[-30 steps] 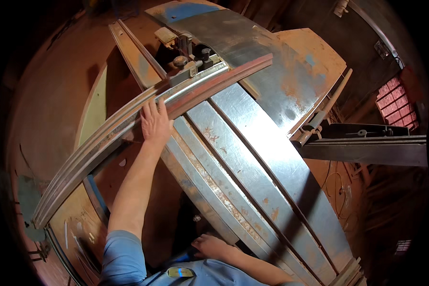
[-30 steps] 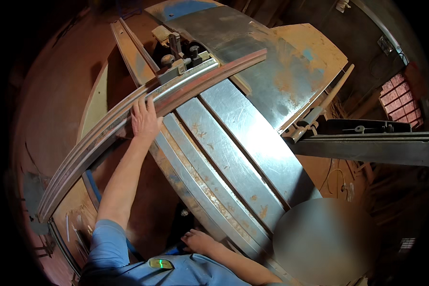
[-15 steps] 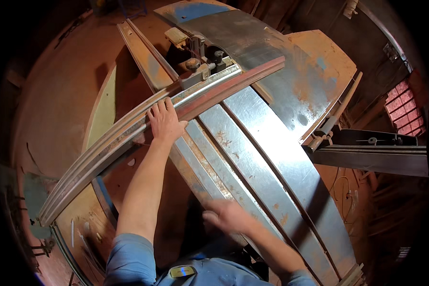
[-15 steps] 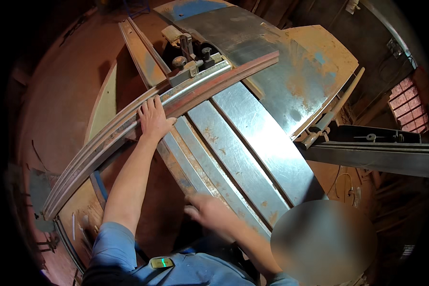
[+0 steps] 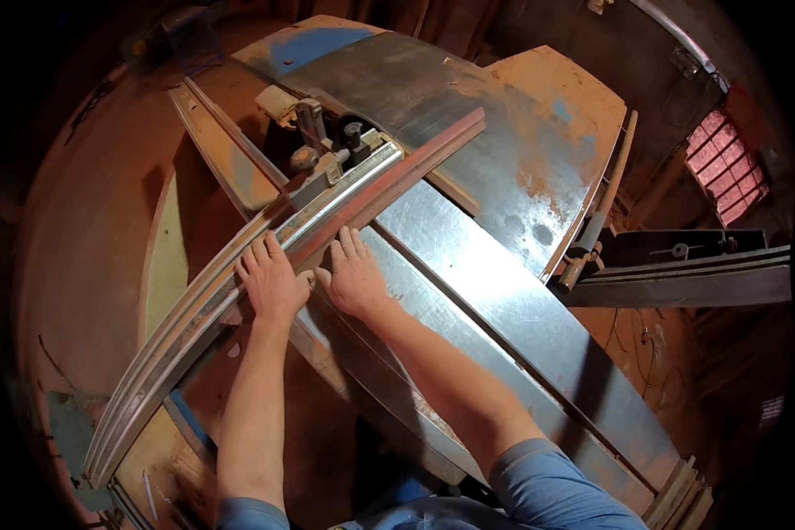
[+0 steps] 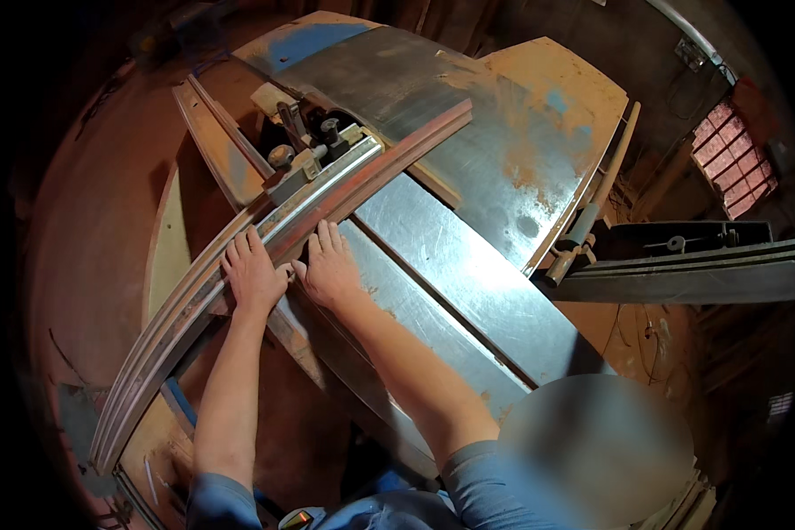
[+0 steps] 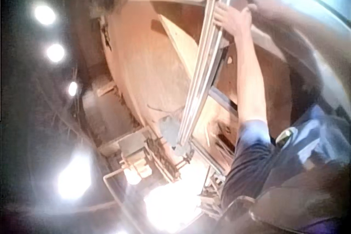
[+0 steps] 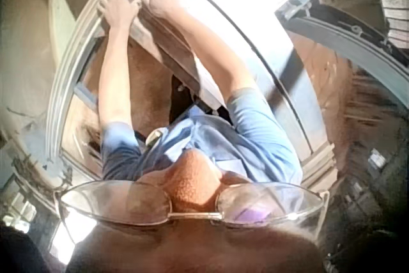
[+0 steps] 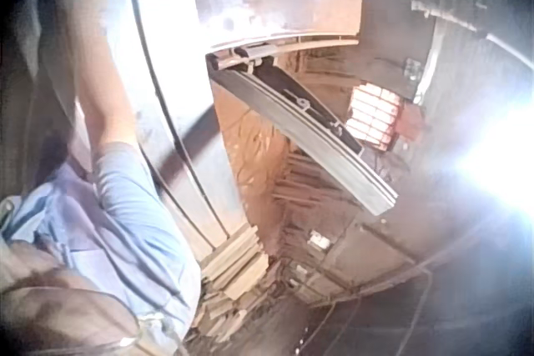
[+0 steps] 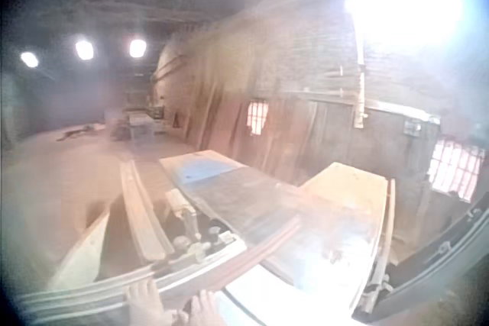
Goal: The person selects wooden planks from a pile, measures them with a tape measure, and cuts them to size using a table saw. They handle multiple pieces, marking measurements and feeding the wood through the saw blade.
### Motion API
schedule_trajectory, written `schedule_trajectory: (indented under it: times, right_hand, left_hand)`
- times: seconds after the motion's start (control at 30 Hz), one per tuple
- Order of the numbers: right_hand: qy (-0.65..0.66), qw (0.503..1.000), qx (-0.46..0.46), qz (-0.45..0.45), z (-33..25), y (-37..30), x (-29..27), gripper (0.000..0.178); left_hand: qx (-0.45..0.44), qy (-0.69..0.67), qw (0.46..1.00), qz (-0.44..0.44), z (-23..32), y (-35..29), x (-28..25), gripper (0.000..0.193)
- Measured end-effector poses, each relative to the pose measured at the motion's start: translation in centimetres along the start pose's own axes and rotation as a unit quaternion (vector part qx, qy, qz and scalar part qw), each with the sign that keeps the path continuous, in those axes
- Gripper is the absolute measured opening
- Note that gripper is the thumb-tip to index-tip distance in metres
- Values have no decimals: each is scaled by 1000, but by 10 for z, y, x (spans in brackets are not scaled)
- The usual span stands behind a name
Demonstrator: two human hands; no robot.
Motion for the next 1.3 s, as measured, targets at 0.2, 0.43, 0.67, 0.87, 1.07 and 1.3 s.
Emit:
schedule_trajectory:
  times: [0.2, 0.43, 0.67, 0.87, 1.07, 1.3]
  right_hand:
    - [3, 1000, 23, -7, -1, 12, 3, 72]
    - [-8, 1000, 24, -9, 3, 19, 10, 74]
    - [-6, 999, 28, -33, 7, 25, 13, 74]
    - [-13, 999, 26, -42, 10, 30, 18, 75]
    - [-9, 999, 27, -46, 13, 36, 23, 75]
    - [79, 994, -67, -32, 52, 44, -25, 46]
  left_hand:
    - [2, 2, 1000, 6, -4, 6, 12, 91]
    - [-5, 12, 1000, 4, -5, 13, 20, 92]
    - [-11, 18, 1000, -9, -7, 18, 29, 94]
    - [-12, 21, 1000, -8, -9, 21, 36, 95]
    - [-8, 16, 1000, -5, -10, 25, 40, 97]
    - [-18, -12, 999, -26, -17, 33, 48, 100]
Point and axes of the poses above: each hand's wrist, its own y-axis towards the middle knuckle, its own x-axis out of the palm, z = x × y, the point moved 7 cm from there along y, towards the middle knuckle, and after that the axes turned 7 degrees about x, right-handed, at the moved point
